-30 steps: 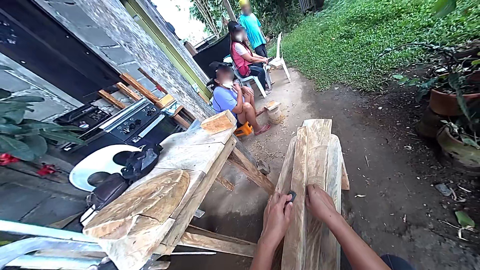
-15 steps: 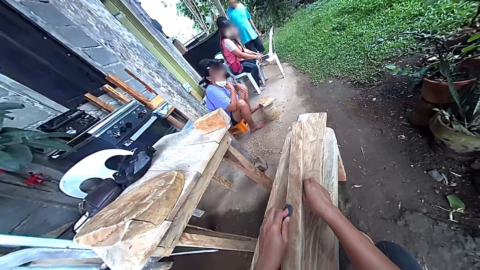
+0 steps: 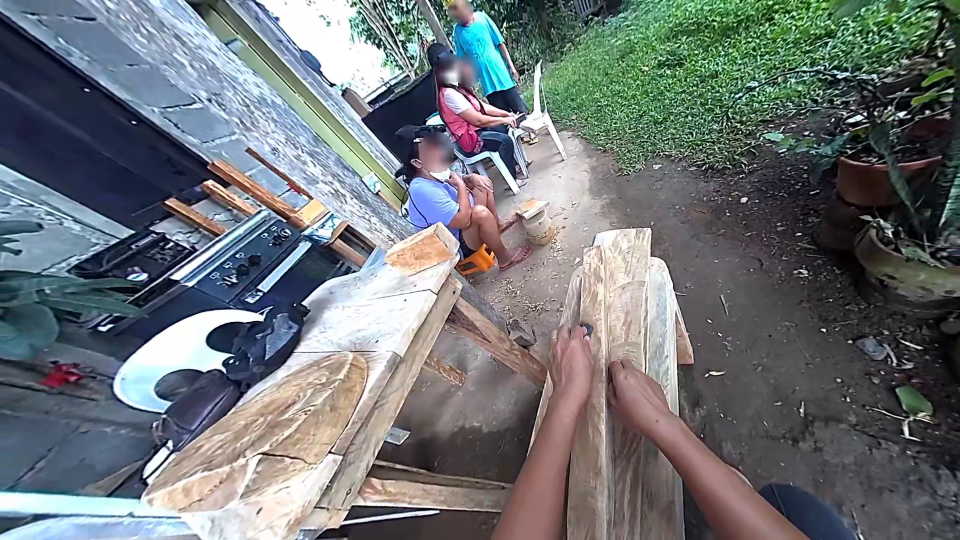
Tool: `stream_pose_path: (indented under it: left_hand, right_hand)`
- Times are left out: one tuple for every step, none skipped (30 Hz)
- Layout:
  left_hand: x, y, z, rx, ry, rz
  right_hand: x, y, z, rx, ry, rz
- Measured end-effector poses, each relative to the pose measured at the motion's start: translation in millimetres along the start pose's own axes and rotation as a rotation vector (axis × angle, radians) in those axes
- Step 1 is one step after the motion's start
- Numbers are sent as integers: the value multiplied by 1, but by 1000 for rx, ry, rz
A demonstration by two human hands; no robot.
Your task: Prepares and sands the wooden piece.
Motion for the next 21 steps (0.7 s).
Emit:
stream_pose_path:
  left_hand:
    - [-1,2,8,9,-2,11]
    - [-2,4,15,13,-7,26]
    - [-2,7,23,12,-13,40]
    - [-3,8,31,6,-17,53]
    - [-3,10,38,0,-18,63]
    - [-4,12,46,-3,-22,69]
    - [-5,13,53,-8,-21,71]
    - [-5,13,61,-7,-30,71]
    - [-6,13,68,-9,-37,71]
    - [-6,14,74,-14,-42,77]
    - [-6,14,79,-19,-49,79]
    - [-6,14,83,-23,-58,80]
    - [-6,13,84,-29,-66,78]
    - [-5,12,85,-41,-75,73]
    - [-4,9,83,-55,-87,72]
    - [-2,8,81,-70,-107,75]
    - [1,7,77,-85,-129,87]
    - [3,8,71,-99,-146,112]
    - [4,10,63,-112,-158,148]
    - [5,12,56,-117,-163,184]
    - [6,13,51,-120,-159,203]
  right_hand:
    - [0,-1,1,-16,3,2]
    - [0,-2,1,-31,4,5]
    - [1,-3,2,-39,1,4]
    - [2,-4,3,-42,-1,1]
    - [2,-4,4,-44,-5,-1]
    - [2,-3,5,-43,-3,0]
    - [2,-2,6,-37,3,3]
    - [3,-1,7,-32,6,9]
    - [4,-1,8,-33,7,12]
    - [5,-1,9,-36,5,13]
    - [5,-1,10,-39,2,12]
    - [5,0,11,-41,-1,9]
    - [5,0,12,-42,-2,5]
    - [5,0,12,-41,-3,4]
    - [5,0,12,-39,-4,4]
    - [5,0,12,-38,-7,9]
    - [6,-1,12,-39,-9,12]
    - [7,0,13,-42,-14,18]
    - [8,0,13,-43,-19,24]
    - [8,1,13,-43,-25,29]
    - [9,1,14,-40,-28,36]
Point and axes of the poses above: each hand's wrist, its own z-axis towards the middle knuckle, its own x-axis out of the back of the hand, y = z × x, the point moved 2 cm from there along z, towards the middle knuckle, and after that the axes turned 1 degree about y, right-handed, at the moved point
